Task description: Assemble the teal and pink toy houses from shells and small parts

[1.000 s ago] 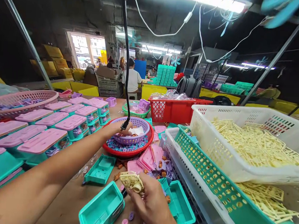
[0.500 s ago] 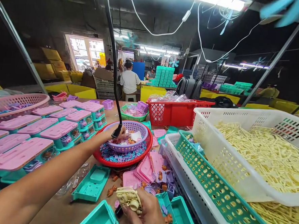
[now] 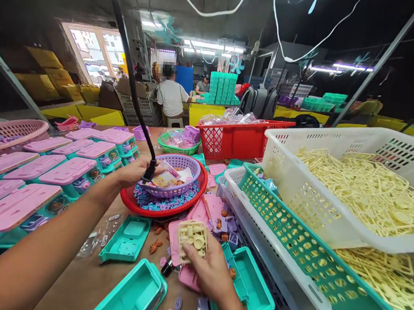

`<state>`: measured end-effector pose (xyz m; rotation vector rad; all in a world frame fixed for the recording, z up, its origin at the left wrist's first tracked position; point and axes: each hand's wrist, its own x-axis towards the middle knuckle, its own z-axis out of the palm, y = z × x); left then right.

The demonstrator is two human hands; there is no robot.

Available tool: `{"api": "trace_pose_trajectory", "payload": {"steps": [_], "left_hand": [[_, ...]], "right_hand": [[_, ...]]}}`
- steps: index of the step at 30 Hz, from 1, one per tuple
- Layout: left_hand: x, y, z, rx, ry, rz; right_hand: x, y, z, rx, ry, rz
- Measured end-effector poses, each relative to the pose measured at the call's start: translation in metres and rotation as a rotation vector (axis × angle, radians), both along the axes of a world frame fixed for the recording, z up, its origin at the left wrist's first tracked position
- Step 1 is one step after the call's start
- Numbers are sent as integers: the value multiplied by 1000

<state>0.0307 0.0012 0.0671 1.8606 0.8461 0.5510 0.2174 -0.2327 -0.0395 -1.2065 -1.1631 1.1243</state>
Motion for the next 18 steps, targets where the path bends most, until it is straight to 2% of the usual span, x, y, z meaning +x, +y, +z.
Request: {"api": "trace_pose_trajectory", "payload": {"steps": [3, 5, 8, 10, 13, 18], "left_hand": [[2, -40, 1, -169, -106, -53], [12, -69, -5, -373, -196, -51], [33, -113, -16, -693, -413, 90], [45, -136, -25, -795, -527, 180], [60, -158, -37, -809, -572, 281], [73, -174, -53, -714, -648, 419]], "right_hand": [[-1, 1, -3, -63, 86, -47], [-4, 0, -3, -126, 156, -63], [-12, -4, -2, -171, 292, -133], [-18, -5, -1, -148, 404, -209], [-27, -2, 3, -69, 567, -294], [-36, 3, 12, 90, 695, -402]]}}
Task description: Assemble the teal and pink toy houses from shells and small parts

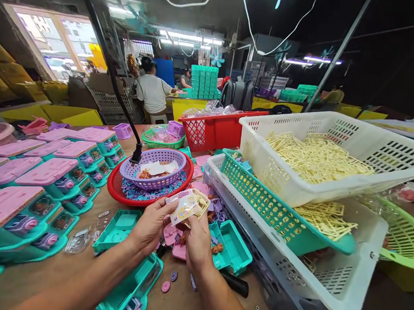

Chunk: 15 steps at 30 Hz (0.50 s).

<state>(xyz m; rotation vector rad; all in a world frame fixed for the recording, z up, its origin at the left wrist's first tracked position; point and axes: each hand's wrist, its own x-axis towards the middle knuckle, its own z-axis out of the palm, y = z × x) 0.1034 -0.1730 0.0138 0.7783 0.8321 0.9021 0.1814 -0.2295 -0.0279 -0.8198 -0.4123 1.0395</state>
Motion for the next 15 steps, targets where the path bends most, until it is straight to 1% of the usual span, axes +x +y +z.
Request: {"api": "trace_pose_trajectory", "payload": {"steps": [2, 7, 9, 12, 15], "left_hand": [[3, -5, -5, 5, -24, 26], [12, -14, -15, 17, -57, 100], [16, -17, -21, 41, -37, 123], [20, -19, -29, 85, 19, 152], [16, -21, -30, 78, 79, 143]], "right_hand": [[-3, -1, 1, 12, 14, -5], [-10, -6, -4, 38, 11, 51], [-11, -6, -7, 30, -89, 47], [-8, -3, -15, -40, -282, 3], [2, 0, -22, -105, -319, -12]]}}
